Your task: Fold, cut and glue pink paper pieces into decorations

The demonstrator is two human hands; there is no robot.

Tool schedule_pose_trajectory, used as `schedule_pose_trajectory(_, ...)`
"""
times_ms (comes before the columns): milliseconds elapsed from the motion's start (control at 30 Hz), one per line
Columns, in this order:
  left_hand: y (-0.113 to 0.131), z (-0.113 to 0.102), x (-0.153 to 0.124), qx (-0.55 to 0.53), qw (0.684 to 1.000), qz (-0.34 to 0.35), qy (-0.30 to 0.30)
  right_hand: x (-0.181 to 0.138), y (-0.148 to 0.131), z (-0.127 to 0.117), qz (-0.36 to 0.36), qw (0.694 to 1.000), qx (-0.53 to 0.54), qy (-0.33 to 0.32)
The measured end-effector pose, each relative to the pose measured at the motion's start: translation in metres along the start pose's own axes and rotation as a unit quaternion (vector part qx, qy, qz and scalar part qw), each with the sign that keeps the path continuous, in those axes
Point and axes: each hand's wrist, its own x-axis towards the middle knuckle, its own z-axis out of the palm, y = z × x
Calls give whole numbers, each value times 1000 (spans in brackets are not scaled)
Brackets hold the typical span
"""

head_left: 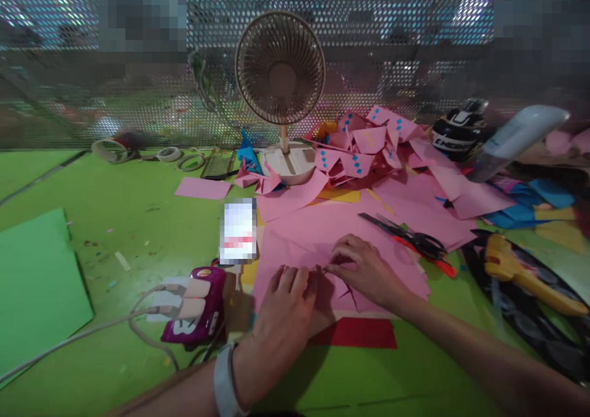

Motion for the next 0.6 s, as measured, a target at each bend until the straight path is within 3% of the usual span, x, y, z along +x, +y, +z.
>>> schedule_pose_trajectory(600,-3,-2,7,12,999,30,-9,1,-4,-3,0,1000,11,-4)
